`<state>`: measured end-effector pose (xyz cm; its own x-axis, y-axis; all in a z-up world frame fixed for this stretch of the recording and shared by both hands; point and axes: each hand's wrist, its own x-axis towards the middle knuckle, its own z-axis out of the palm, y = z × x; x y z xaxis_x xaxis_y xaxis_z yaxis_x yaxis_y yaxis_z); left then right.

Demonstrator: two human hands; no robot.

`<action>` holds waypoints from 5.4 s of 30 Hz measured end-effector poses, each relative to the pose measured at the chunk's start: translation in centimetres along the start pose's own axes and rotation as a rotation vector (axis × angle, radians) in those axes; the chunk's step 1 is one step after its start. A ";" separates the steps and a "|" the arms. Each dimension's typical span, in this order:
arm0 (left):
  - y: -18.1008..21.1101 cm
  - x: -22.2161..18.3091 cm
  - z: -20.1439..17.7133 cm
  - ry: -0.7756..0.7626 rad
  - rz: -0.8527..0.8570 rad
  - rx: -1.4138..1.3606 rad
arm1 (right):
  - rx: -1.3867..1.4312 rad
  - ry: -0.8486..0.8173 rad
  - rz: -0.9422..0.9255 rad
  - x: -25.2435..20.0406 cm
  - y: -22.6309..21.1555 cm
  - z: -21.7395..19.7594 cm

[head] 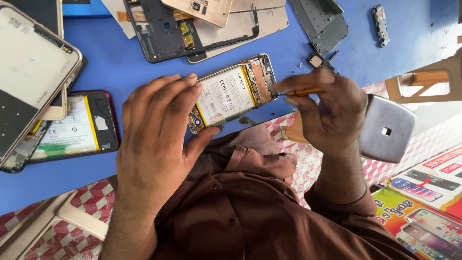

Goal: The person uses a screwdriver and a toothbrush to clean and adjust components inside a disassembled smartphone. They repeatedly brush the battery area and use the screwdriver to manipulate small parts near the motherboard.

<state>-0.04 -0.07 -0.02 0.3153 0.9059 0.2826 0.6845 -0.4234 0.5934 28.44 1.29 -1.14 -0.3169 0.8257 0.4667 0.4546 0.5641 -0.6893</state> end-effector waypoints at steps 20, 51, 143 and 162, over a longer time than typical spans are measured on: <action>-0.1 -0.3 0.1 0.012 0.017 -0.006 | -0.091 0.100 -0.019 -0.1 -0.3 0.7; -0.2 -0.3 0.3 0.003 0.025 0.009 | 0.032 0.166 0.174 -0.7 -0.4 0.2; 1.0 1.3 -0.2 -0.014 -0.019 0.047 | 0.500 0.663 0.552 5.1 8.7 -5.4; 0.4 1.3 0.0 -0.041 -0.011 0.048 | 0.188 0.334 0.247 3.5 10.5 -5.9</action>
<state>0.69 0.95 0.58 0.3338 0.9103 0.2448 0.7184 -0.4139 0.5591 37.05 10.17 -3.48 0.0821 0.9096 0.4074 0.3140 0.3644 -0.8767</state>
